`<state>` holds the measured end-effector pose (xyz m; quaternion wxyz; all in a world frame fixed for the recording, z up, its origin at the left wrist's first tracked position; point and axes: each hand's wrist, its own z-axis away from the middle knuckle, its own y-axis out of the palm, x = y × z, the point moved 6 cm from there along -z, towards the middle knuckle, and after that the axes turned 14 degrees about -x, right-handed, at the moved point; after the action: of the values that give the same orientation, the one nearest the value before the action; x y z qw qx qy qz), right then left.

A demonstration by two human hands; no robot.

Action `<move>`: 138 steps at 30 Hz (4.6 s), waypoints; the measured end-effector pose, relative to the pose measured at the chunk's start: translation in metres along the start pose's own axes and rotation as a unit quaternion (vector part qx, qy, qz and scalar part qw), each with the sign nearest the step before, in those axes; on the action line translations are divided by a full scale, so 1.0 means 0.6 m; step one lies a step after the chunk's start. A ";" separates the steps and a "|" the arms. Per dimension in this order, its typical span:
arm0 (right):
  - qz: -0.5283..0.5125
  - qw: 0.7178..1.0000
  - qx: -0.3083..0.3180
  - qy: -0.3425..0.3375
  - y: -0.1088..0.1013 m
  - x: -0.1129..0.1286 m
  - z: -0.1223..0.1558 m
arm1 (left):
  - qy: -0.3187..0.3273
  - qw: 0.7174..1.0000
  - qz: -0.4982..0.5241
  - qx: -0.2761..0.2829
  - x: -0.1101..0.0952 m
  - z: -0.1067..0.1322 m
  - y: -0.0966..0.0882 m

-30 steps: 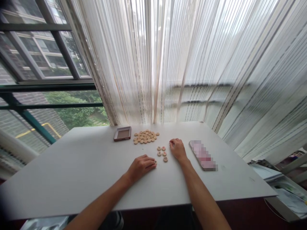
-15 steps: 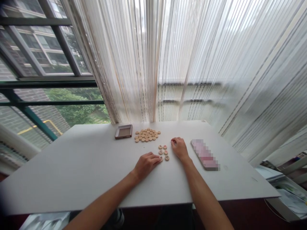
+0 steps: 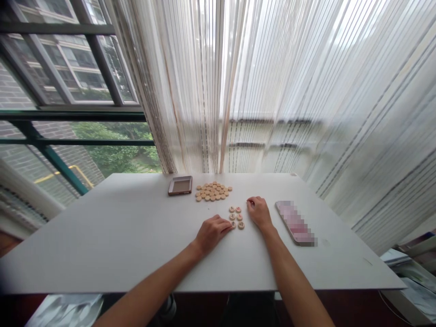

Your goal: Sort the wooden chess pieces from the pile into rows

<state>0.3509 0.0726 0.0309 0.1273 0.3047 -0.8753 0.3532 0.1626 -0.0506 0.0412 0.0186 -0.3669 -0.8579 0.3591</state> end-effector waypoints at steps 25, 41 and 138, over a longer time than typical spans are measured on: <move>0.004 1.000 -0.001 -0.012 0.002 -0.001 0.002 | -0.006 1.000 -0.013 -0.005 0.000 -0.001 -0.003; -0.012 1.000 0.006 0.018 0.000 -0.003 0.000 | -0.095 0.993 -0.041 -0.062 0.076 -0.037 -0.027; 0.071 0.955 0.268 -0.103 0.262 0.266 -0.073 | -0.151 0.988 0.015 -0.041 0.198 0.027 -0.118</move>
<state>0.1287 0.1211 0.0474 -0.0757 0.2991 -0.7762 0.5498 0.0275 -0.0177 0.0465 -0.1313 -0.3218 -0.8595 0.3747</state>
